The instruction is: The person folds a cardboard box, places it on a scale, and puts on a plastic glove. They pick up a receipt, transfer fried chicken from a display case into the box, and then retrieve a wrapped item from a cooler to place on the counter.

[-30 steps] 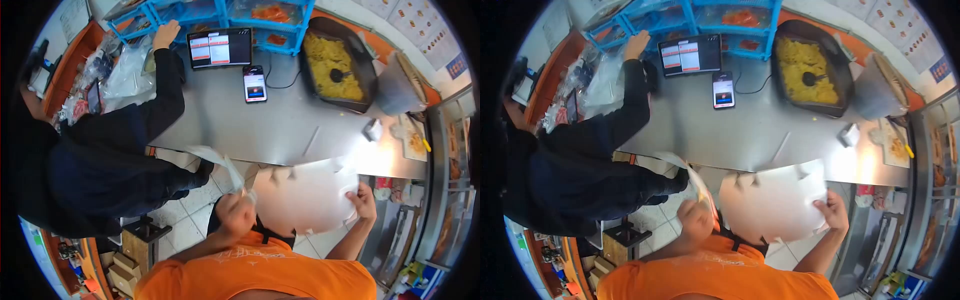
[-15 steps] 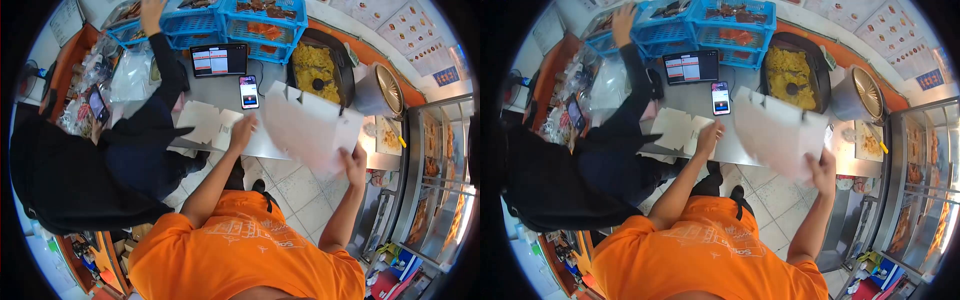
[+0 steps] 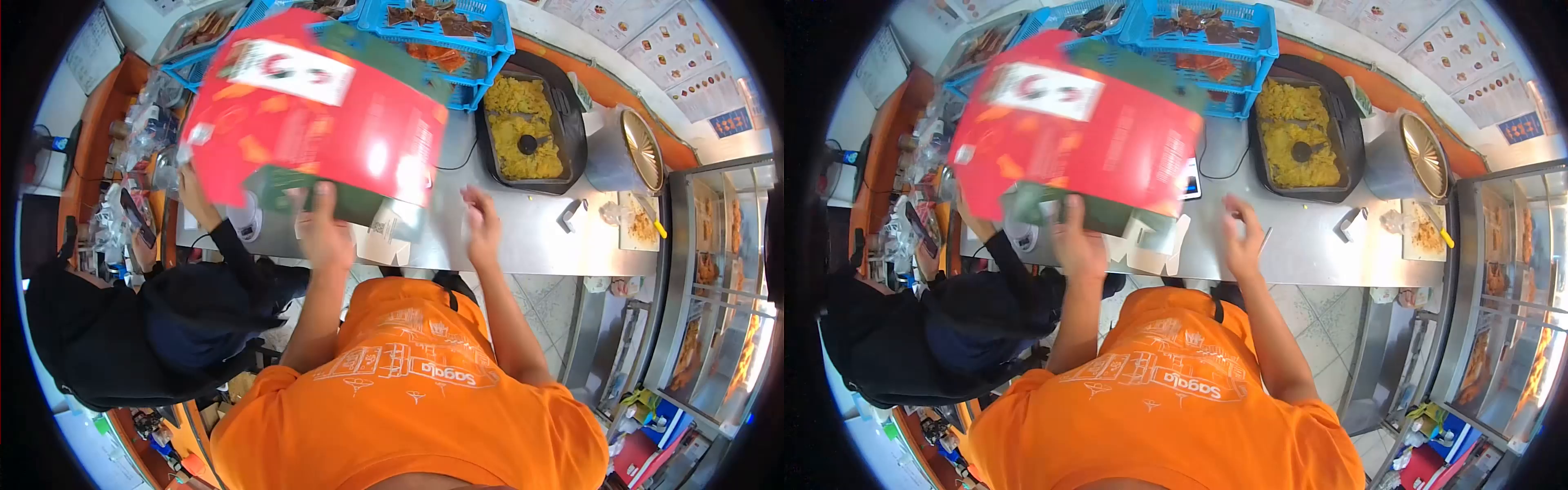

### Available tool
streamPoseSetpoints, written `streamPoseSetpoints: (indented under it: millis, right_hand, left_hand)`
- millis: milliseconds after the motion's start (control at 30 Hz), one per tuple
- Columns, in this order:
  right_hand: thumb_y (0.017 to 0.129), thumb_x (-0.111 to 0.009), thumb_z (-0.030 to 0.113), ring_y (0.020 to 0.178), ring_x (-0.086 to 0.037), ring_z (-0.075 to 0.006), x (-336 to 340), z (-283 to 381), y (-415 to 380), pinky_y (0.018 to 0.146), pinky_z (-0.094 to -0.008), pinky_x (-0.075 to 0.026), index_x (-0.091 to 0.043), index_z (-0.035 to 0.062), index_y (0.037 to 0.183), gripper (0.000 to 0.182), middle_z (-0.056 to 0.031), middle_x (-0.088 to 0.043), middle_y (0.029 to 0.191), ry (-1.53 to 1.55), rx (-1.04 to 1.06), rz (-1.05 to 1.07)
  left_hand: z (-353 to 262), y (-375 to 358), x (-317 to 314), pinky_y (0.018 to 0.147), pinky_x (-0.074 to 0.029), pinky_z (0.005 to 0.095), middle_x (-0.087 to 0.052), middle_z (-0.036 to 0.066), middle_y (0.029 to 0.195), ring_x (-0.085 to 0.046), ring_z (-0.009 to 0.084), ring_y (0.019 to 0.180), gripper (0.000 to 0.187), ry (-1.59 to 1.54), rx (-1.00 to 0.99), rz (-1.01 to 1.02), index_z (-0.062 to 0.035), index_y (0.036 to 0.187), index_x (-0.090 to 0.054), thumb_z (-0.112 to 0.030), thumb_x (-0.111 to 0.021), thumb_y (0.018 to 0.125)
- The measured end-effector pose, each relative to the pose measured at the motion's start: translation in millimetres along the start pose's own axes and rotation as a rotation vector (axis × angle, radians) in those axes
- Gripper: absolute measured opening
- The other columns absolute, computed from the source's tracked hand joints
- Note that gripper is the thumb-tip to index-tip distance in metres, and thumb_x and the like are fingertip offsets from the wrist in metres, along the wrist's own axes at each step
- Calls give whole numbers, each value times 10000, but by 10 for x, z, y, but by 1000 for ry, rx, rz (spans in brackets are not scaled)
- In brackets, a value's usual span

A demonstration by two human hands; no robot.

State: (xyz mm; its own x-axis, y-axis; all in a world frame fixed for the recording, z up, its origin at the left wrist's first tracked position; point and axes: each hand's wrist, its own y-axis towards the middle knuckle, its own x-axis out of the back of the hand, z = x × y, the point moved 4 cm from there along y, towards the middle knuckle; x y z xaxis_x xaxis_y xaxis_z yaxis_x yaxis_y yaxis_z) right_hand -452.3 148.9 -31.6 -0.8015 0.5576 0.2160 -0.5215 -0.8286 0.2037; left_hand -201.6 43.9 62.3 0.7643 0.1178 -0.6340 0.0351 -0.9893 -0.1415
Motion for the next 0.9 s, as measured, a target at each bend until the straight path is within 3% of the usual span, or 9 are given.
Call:
streamPoseSetpoints:
  millis: [33, 100, 200, 333, 600, 767, 833, 867, 900]
  right_hand:
    - [831, -739, 372, 1063, -582, -315, -270, -248, 103, 919, -409, -451, -510, 6, 1303, 640, -200, -611, 1170, -197, -55, -94]
    - [736, -814, 411, 1135, -513, -368, -804, -816, 226, 961, -445, -417, -389, 44, 1382, 857, -228, -530, 1210, -591, -80, -23]
    - [681, -837, 381, 1144, -467, -412, -1281, -782, 342, 981, -477, -385, -403, 51, 1348, 861, -246, -493, 1193, -818, -270, 60]
    - [640, -814, 263, 1099, -466, -396, -1333, -985, 367, 968, -473, -389, -417, 40, 1325, 823, -224, -492, 1152, -789, -220, -40]
    - [637, -778, 239, 1077, -478, -396, -1059, -1001, 491, 977, -458, -383, -417, 5, 1309, 799, -242, -515, 1091, -807, -265, -221]
    - [661, -767, 218, 1094, -480, -401, -1107, -1132, 924, 985, -460, -381, -428, 12, 1288, 742, -254, -519, 1139, -759, -229, -254]
    - [689, -766, 212, 1121, -477, -411, -1106, -1116, 984, 992, -462, -380, -455, 30, 1268, 682, -247, -520, 1172, -769, -178, -243]
    - [714, -774, 174, 1168, -473, -403, -1068, -921, 959, 1016, -465, -374, -476, 49, 1295, 664, -218, -517, 1250, -719, -93, -211]
    - [712, -784, 152, 1215, -454, -393, -1009, -624, 897, 1034, -472, -362, -488, 52, 1306, 672, -205, -493, 1318, -583, 101, -48]
  left_hand:
    - [-152, 62, 115, 869, -532, 300, -654, 88, 1111, -643, 162, 981, 311, 12, -112, -137, -52, 1214, -543, -153, -663, 946]
    - [-367, 126, 201, 855, -530, 307, -651, 89, 1107, -642, 166, 972, 299, 10, -221, -124, -44, 1190, -542, -154, -670, 943]
    - [-585, -11, 232, 847, -522, 292, -662, 50, 1095, -643, 138, 945, 271, 121, -359, -103, -51, 1176, -562, -163, -663, 951]
    - [-530, -110, 526, 815, -526, 296, -659, 50, 1081, -640, 138, 942, 272, 150, -332, -233, -51, 1182, -555, -162, -656, 956]
    - [-425, -8, 847, 849, -519, 295, -655, 60, 1116, -635, 137, 969, 297, 166, -279, -262, -37, 1199, -571, -140, -672, 939]
    - [-417, 62, 727, 773, -525, 265, -640, 55, 1107, -625, 121, 926, 376, 163, -209, -154, -47, 1285, -533, -115, -662, 938]
    - [-349, 36, 694, 722, -529, 267, -642, 42, 1110, -625, 111, 912, 385, 103, -107, -152, -55, 1298, -536, -130, -662, 942]
    - [-311, 14, 642, 692, -535, 265, -646, 34, 1107, -628, 103, 899, 378, 81, -85, -215, -61, 1287, -548, -150, -669, 940]
    - [-301, 24, 636, 692, -535, 265, -646, 34, 1107, -628, 103, 899, 378, 79, -94, -216, -61, 1287, -548, -150, -669, 940]
